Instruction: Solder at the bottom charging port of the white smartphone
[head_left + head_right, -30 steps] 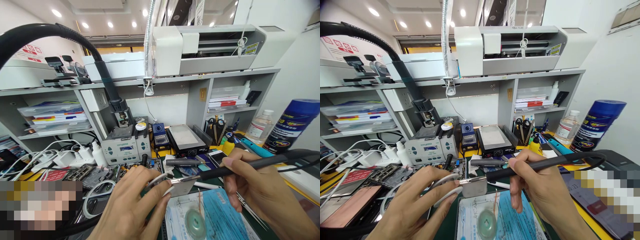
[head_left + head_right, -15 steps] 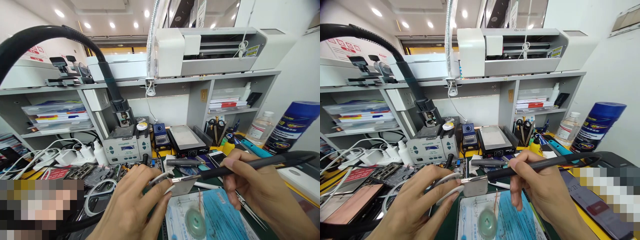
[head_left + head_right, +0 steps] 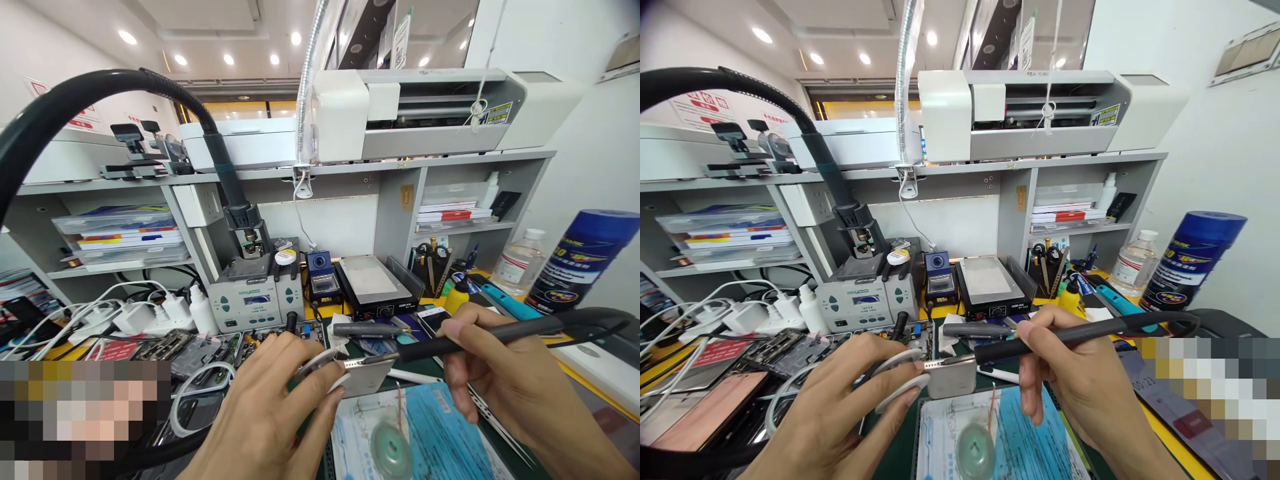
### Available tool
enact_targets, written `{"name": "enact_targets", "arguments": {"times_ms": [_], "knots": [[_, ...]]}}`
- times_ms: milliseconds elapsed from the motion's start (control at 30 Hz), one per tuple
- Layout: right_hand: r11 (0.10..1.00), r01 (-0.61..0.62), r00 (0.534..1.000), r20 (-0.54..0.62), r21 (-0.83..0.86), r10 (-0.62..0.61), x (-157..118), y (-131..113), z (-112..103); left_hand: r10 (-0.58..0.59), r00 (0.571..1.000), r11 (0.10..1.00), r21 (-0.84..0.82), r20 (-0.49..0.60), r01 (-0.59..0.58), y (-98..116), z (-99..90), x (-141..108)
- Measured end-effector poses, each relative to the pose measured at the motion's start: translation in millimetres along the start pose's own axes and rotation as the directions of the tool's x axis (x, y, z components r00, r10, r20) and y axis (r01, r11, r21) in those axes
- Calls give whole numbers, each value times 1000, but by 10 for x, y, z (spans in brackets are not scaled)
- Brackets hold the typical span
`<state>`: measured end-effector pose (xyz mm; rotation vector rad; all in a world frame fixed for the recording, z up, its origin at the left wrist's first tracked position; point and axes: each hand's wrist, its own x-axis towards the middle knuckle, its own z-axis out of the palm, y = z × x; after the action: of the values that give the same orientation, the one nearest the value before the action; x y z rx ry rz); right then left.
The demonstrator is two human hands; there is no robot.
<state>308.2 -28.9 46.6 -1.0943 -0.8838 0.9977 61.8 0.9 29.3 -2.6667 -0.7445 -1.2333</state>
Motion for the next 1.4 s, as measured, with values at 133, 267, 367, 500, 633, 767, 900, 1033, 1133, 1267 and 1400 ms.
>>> {"name": "enact_targets", "arguments": {"times_ms": [133,267,367,500,633,767,900,1033,1133,1267,1400], "knots": [[1000,-2,1000,15,8,1,-5,5,3,-18,999,1000,-2,32,18,-10,2,-16],[1000,-6,999,45,14,6,6,25,-23,-27,999,1000,-11,47,28,-14,5,-31],[999,-6,999,46,33,4,14,27,-35,-20,999,1000,-11,30,20,-15,3,-29],[999,-24,998,57,48,22,14,22,-31,-23,999,1000,-11,42,24,-21,4,-37],[999,-26,998,63,47,23,13,27,-34,-28,999,1000,-10,46,28,-19,4,-47],[998,-19,998,53,52,16,15,34,-37,-5,1000,1000,-5,8,5,-10,8,-34],[999,-21,998,59,44,18,15,33,-36,-6,1000,1000,-6,-4,6,-11,15,-17],[999,-20,999,45,46,18,18,33,-37,-2,1000,1000,-19,-3,2,-12,14,-13],[999,-18,999,50,47,16,15,36,-32,0,1000,1000,-24,6,0,-11,10,-10],[999,-25,998,52,44,23,10,40,-30,5,1000,1000,-29,-2,-5,-15,3,-3],[999,-15,999,46,45,13,8,39,-29,-2,1000,1000,-27,6,2,-12,-5,-2]]}}
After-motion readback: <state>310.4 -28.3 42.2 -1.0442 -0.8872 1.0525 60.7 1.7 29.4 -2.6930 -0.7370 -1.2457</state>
